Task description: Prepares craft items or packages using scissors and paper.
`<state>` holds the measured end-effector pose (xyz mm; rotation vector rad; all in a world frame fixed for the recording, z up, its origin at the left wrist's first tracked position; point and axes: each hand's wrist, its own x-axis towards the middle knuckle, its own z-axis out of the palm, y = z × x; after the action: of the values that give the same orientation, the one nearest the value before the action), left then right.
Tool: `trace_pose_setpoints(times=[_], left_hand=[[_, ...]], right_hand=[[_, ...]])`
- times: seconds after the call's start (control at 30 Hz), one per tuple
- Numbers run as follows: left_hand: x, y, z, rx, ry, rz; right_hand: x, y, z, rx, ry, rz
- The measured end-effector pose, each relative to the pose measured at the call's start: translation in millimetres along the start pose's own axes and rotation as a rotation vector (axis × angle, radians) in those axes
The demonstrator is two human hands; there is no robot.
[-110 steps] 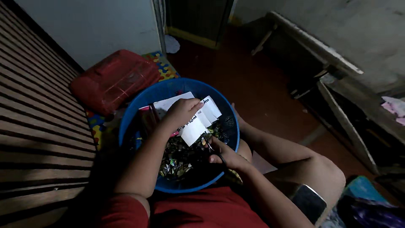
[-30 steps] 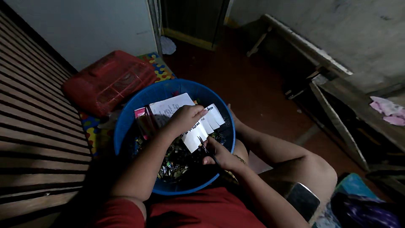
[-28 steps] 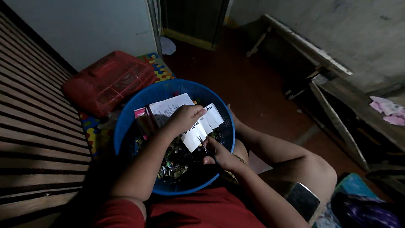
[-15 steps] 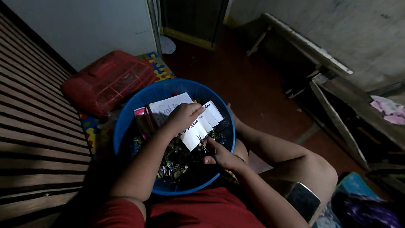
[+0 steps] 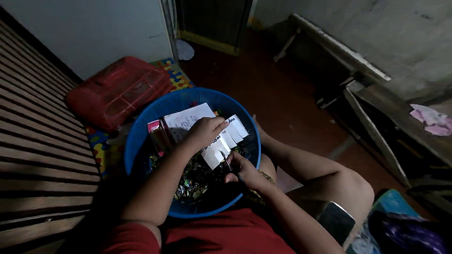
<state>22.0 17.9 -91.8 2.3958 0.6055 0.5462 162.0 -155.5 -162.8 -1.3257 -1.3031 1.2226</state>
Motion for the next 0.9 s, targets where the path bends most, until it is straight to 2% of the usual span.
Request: trace_pose_setpoints(times=[0.13,0.27,0.5,0.7,0.9], left_hand=[[-1.1,-0.2,-1.4,0.014,0.009,-0.024],[1.7,2.4,6.6,0.009,-0.025,0.029],[1.8,10.4,9.3,-0.006,-0.056,0.037],[2.5,10.1,14.1,-0.019,-0.091,0.034],[3.4,11.0,15.5,-0.022,-0.094,0.019]], right_hand=[[0.9,-1.1,0.8,-0.006,0.03,0.022],[3.4,1.9,2.8,-0.004,0.041,0.032],[1.5,-6.7,3.8,-0.044,0.11,0.161],[4.8,0.2,4.9,0.163,0.062,0.018],[2.4,-2.6,5.7,0.087,0.143,0.119]])
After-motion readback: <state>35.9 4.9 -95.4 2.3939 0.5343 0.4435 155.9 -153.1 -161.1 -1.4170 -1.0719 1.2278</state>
